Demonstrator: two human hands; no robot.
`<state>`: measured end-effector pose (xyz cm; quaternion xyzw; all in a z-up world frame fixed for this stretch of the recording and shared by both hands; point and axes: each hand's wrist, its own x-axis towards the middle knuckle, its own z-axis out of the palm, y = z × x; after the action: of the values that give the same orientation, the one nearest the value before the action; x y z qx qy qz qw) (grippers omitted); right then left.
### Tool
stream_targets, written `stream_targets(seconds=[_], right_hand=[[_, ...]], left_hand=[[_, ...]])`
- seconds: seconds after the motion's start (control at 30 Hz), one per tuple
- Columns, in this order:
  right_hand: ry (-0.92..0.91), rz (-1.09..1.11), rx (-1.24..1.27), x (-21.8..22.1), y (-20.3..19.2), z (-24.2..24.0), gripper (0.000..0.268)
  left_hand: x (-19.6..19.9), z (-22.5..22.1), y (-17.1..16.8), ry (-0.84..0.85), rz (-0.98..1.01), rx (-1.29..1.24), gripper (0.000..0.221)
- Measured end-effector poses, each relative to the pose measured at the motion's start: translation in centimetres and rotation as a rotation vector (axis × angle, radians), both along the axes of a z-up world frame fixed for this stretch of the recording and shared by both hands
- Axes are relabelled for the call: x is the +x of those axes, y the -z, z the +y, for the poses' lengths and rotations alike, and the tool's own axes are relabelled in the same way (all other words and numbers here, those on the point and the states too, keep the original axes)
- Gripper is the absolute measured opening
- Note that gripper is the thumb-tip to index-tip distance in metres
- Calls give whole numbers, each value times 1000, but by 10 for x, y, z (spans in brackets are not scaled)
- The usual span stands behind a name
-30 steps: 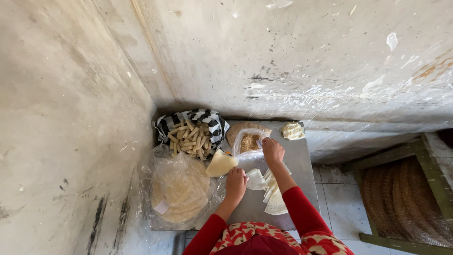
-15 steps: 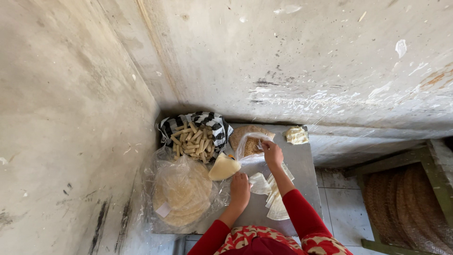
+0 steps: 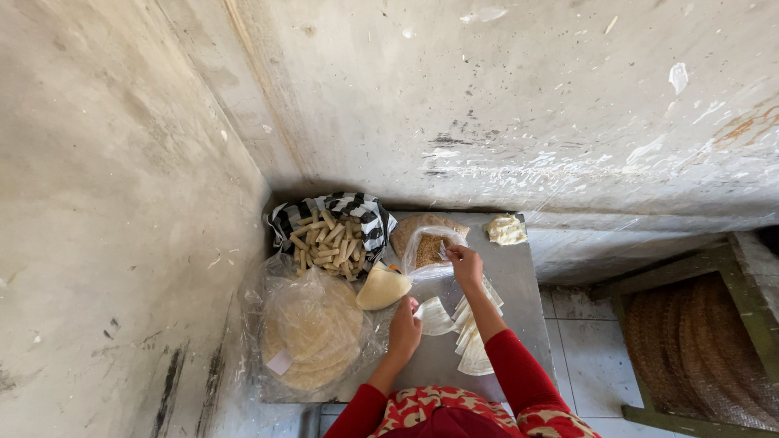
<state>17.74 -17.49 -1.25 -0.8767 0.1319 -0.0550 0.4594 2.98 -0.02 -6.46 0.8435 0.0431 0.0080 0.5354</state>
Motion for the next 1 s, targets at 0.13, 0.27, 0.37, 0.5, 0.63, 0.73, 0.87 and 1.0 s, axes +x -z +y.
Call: stream_targets(seconds=[0.13, 0.27, 0.37, 0.5, 0.63, 0.73, 0.87, 1.0], right_hand=[[-15, 53, 5, -6, 0, -5, 22], [-45, 18, 21, -24, 2, -10, 23], [-88, 5, 73, -51, 3, -15, 23], [-144, 69, 69, -100, -11, -12, 22], [-223, 89, -6, -142, -26, -3, 20], [-287, -21, -163, -163, -32, 3, 17], [-514, -158, -428, -173, -36, -2, 23], [-800, -146, -644, -167, -37, -10, 37]], left_hand=[[-2, 9, -7, -26, -10, 9, 46], [-3, 13, -19, -19, 114, -56, 51], [-3, 13, -18, -15, 90, -86, 53], [1, 12, -5, -20, 34, -109, 50], [-1, 12, 6, -19, 0, -187, 47], [-6, 14, 6, -4, -84, -209, 47], [-13, 12, 0, 3, -66, -256, 48], [-23, 11, -8, 32, -72, -213, 48]])
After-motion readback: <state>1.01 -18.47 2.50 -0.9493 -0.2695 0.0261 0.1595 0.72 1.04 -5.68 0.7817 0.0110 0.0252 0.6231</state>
